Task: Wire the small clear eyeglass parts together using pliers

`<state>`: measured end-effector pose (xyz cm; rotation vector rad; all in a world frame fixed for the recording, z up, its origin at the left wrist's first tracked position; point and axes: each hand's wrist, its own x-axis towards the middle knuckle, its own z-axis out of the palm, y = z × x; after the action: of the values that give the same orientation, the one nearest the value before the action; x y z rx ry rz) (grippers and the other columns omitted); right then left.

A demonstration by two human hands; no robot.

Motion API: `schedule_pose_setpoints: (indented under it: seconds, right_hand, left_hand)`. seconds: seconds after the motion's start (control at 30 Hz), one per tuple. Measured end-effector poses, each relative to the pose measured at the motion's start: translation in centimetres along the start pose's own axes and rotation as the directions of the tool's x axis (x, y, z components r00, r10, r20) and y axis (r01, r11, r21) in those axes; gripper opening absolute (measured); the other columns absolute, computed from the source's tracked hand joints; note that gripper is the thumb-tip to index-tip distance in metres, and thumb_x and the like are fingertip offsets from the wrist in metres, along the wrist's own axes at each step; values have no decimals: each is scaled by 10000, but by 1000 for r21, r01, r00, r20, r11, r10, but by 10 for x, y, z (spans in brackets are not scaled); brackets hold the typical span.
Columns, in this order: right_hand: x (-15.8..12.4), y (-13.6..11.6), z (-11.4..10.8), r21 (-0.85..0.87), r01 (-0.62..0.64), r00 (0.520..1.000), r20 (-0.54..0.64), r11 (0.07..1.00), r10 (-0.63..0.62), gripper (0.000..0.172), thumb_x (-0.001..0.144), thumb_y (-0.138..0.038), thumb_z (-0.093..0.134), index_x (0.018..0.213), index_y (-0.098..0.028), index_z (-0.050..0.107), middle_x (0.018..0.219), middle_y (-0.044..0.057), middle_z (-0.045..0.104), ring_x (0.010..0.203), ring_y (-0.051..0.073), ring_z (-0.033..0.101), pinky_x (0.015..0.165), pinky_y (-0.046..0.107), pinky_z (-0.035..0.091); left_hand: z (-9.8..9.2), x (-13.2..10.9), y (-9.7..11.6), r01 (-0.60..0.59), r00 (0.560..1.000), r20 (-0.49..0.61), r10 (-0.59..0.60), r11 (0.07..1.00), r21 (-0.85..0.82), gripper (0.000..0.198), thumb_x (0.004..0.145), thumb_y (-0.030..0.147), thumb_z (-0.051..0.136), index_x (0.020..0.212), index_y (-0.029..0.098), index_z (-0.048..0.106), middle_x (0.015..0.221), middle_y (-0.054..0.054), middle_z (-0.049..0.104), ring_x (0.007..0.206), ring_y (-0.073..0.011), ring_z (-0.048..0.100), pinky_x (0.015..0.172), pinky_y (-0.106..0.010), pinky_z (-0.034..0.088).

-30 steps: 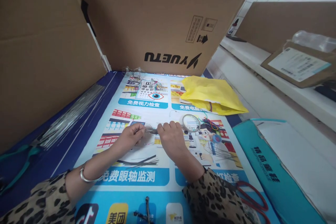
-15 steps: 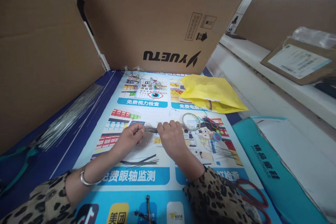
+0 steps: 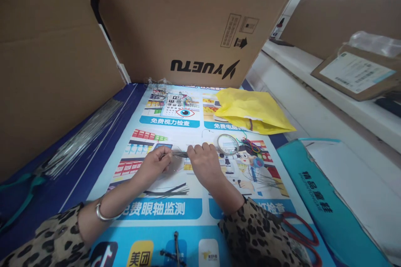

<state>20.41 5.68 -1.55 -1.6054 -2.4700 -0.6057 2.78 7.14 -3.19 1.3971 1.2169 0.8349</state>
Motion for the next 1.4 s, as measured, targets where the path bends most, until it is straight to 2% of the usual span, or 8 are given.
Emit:
schedule_pose_setpoints:
  seconds: [0.2,0.57,1.07,1.23,1.4]
  right_hand:
    - [0,0,4,45,-19,1000,13,999,19,205,824,-147,461,966,-194,602,704,50,573,729,184,428,661,319,226]
    - [0,2,2,29,-8,1000,0,1000,8,184,822,-153,460,926,-188,609,716,51,560,746,185,412,676,322,222]
    - [-1,-1,-2,43,-50,996,70,998,47,183,821,-155,457,919,-202,605,719,43,576,747,189,429,670,321,215]
    - [1,4,-11,61,-68,992,110,996,61,157,790,-156,495,888,-199,610,738,45,585,768,190,433,689,319,220]
    - [2,16,-22,114,-122,992,26,986,120,175,793,-207,513,934,-210,616,761,37,599,780,183,431,703,304,231]
  left_hand:
    - [-1,0,4,65,998,23,-64,995,-72,107,728,261,468,658,181,474,436,73,442,399,-75,405,446,-198,336]
    - [-1,-2,10,86,996,38,-82,989,-120,193,758,315,470,627,175,448,415,65,440,378,-65,388,412,-181,317]
    - [-1,-3,10,123,990,88,-106,969,-215,123,730,265,504,660,166,483,431,60,467,385,-62,412,404,-167,305]
    - [0,-3,7,123,992,66,-111,968,-219,134,734,292,519,687,170,487,461,56,482,395,-63,425,407,-169,311]
    - [-1,-1,3,100,994,-11,-107,959,-266,174,740,330,526,690,165,505,512,47,492,406,-56,429,410,-170,317]
